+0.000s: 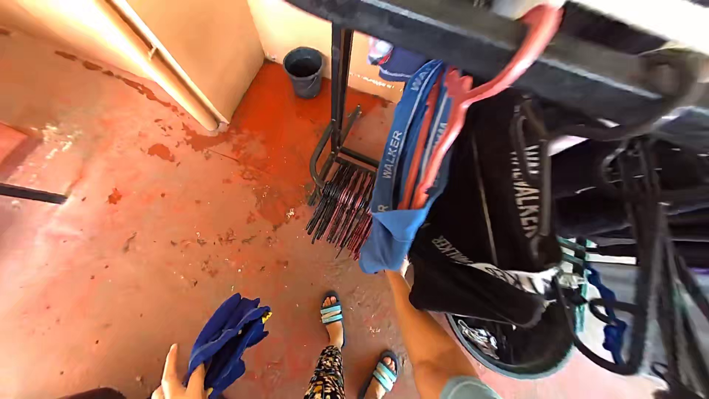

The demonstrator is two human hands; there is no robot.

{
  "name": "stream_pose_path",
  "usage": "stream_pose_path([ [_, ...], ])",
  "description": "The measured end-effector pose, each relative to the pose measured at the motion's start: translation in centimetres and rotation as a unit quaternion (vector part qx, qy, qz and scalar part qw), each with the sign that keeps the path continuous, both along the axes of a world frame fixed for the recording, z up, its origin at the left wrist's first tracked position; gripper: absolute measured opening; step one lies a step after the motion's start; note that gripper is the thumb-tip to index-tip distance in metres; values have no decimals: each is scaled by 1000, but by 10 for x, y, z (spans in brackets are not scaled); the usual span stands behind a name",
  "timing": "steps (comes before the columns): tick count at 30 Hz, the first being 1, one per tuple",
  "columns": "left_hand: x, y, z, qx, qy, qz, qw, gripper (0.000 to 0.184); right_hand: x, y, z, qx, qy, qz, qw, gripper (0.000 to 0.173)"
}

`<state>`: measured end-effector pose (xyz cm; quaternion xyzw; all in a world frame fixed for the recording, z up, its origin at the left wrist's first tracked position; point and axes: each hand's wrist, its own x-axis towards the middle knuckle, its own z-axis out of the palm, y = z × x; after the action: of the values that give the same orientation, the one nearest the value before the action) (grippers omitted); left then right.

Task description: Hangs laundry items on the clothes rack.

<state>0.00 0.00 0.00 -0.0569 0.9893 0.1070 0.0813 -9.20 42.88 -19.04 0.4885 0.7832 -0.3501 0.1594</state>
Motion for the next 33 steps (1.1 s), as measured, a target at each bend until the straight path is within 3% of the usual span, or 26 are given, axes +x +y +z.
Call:
stream_pose_path([
  [2,0,5,11,10,-15,8,1000,41,23,6,33,-79,51,-8,996,47],
  [4,-1,14,24,1,-41,29,999,47,78,13,27,-62,127,-29,990,48],
  [7,-6,34,47,-17,-84,38,996,52,158,32,81,-87,12,57,995,41],
  [9,-5,49,63,-34,-110,21,993,55,219,34,120,-91,11,158,983,39],
  [11,0,66,76,-49,-99,-11,994,55,275,33,153,-59,119,255,958,34],
  [14,16,98,95,-61,-77,-63,993,54,329,26,188,-29,309,341,887,30],
  [19,55,159,138,-29,-49,-162,985,60,325,21,242,3,447,429,785,27],
  [21,72,180,160,9,-22,-216,976,46,314,31,263,30,463,439,769,29],
  [23,81,192,170,46,80,-276,957,24,305,47,283,89,474,430,763,29],
  [26,85,207,187,46,191,-345,918,18,305,64,311,280,525,333,731,27],
  [29,93,228,214,47,287,-373,881,16,311,44,344,381,625,206,649,20],
  [31,100,237,234,51,329,-374,866,16,308,12,344,349,651,239,630,18],
  [33,100,236,256,51,342,-375,860,17,294,-6,318,292,595,359,657,36],
])
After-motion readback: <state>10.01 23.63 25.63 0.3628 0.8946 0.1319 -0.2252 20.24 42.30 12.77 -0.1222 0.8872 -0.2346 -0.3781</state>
